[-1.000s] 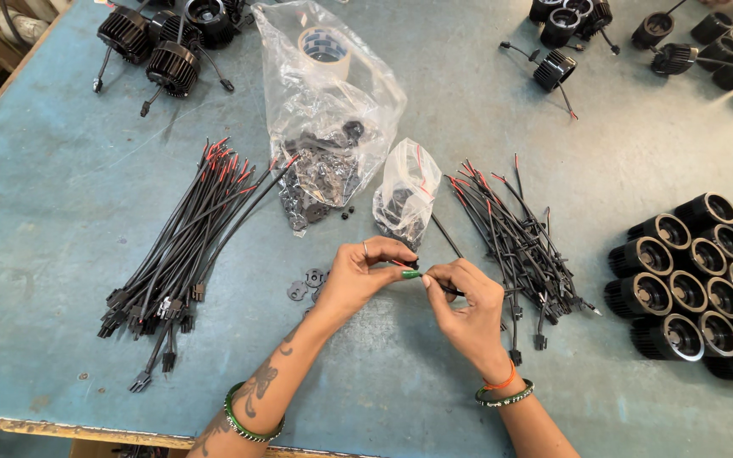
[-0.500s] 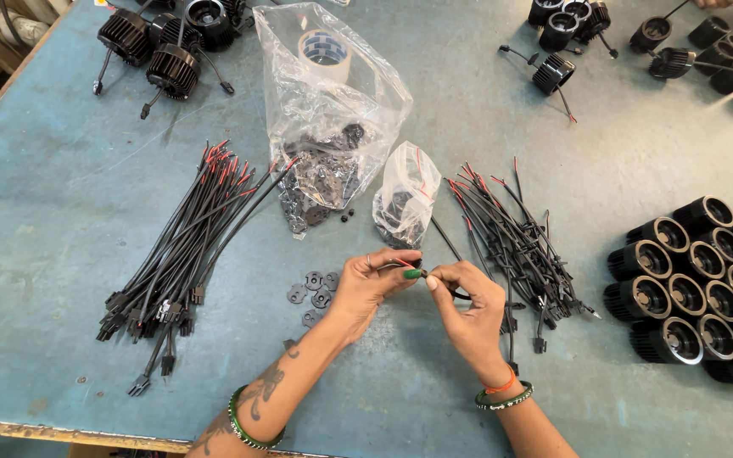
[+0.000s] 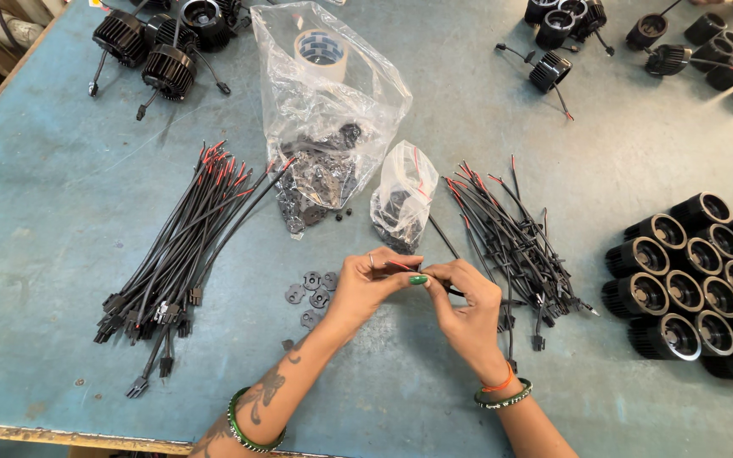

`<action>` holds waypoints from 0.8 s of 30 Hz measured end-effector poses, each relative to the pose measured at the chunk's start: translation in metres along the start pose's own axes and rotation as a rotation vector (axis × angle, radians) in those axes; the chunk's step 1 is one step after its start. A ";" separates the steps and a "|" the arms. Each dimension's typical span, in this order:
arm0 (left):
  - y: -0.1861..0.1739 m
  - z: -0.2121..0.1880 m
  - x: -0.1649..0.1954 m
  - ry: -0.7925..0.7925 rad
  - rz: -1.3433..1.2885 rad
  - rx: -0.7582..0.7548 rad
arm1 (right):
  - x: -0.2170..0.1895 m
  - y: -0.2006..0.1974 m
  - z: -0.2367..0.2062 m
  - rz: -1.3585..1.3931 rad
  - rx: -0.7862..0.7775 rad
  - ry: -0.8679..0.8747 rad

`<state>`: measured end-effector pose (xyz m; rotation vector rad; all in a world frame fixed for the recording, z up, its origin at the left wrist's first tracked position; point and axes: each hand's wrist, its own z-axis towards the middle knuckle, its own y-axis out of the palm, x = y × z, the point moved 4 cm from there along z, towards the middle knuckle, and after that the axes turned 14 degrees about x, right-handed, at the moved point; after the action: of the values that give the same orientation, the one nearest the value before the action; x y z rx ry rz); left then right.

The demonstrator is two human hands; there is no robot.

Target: The person repeatedly picks small black plastic pieces and wires from a table, inserts the pieces onto wire ends, and places the assembled units into a pile. The person also organizes wires and occasionally reaches into a box below the table.

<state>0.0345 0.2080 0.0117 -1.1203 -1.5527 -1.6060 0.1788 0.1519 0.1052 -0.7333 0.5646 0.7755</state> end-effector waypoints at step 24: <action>-0.008 0.005 0.010 0.095 0.096 0.130 | -0.013 -0.002 -0.004 -0.163 0.111 -0.217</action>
<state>0.0240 0.2149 0.0166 -1.0183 -1.4967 -1.4523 0.1719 0.1421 0.1128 -0.5761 0.3447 0.6569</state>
